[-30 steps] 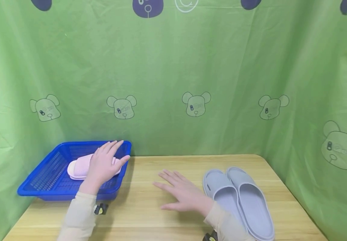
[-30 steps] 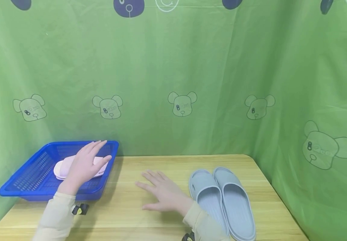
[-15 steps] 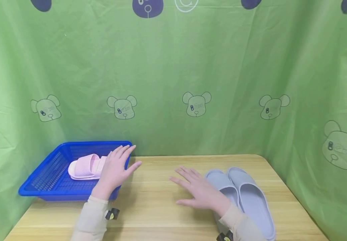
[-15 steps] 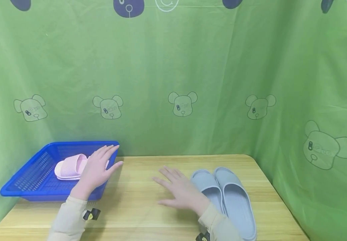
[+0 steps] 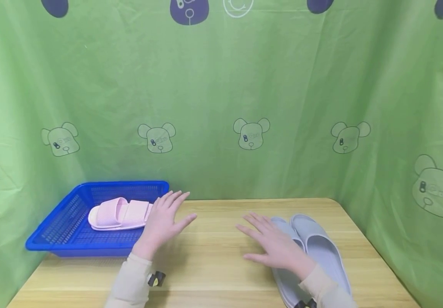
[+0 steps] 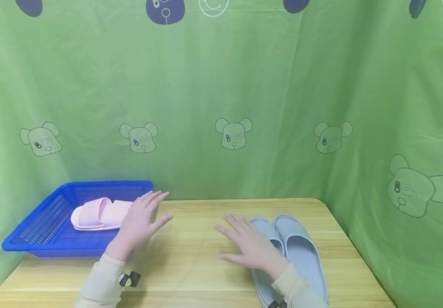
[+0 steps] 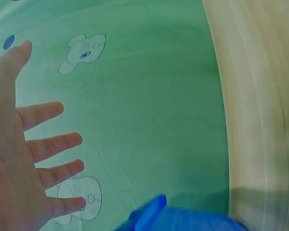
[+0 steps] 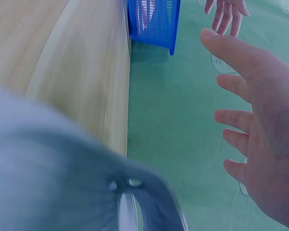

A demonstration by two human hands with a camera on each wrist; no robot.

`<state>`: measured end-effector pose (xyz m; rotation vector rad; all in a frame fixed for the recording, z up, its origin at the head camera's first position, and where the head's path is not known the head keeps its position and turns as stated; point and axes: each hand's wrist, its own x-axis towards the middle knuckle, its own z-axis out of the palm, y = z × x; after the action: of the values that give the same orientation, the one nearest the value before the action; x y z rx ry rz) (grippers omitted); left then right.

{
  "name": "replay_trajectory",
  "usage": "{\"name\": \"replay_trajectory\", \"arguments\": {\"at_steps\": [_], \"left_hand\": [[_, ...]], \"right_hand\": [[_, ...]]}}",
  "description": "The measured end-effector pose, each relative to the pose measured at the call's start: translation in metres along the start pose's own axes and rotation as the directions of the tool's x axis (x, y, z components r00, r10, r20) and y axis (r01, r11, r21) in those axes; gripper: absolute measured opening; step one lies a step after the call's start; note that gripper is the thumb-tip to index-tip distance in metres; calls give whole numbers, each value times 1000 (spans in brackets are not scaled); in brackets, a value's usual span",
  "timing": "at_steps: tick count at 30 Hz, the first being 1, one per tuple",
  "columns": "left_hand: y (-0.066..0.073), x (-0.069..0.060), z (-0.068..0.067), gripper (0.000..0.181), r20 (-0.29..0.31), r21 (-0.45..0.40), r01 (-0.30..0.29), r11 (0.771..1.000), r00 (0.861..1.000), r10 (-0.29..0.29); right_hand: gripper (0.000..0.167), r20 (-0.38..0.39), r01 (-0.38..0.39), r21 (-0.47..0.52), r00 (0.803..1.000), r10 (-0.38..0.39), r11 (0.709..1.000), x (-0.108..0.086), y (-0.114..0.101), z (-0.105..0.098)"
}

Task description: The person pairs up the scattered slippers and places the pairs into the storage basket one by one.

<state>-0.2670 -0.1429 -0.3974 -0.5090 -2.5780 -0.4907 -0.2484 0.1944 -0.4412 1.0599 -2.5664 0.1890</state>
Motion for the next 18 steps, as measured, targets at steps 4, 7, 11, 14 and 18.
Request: {"name": "replay_trajectory", "arguments": {"at_steps": [4, 7, 11, 14, 18], "left_hand": [[7, 1, 7, 70, 7, -5, -16, 1000, 1000, 16], [13, 3, 10, 71, 7, -9, -36, 999, 999, 36], [20, 5, 16, 72, 18, -9, -59, 998, 998, 60], [25, 6, 20, 72, 33, -7, -75, 997, 997, 75], [32, 7, 24, 73, 51, -19, -90, 996, 995, 91]], "right_hand": [[78, -20, -15, -15, 1000, 15, 1000, -8, 6, -3], [77, -35, -21, -24, 999, 20, 999, -14, 11, -6], [77, -42, -38, -18, 998, 37, 999, -21, 17, -8], [76, -38, -52, -15, 998, 51, 999, -26, 20, -8], [76, -38, -66, -19, 997, 65, 998, -32, 25, -6]]}}
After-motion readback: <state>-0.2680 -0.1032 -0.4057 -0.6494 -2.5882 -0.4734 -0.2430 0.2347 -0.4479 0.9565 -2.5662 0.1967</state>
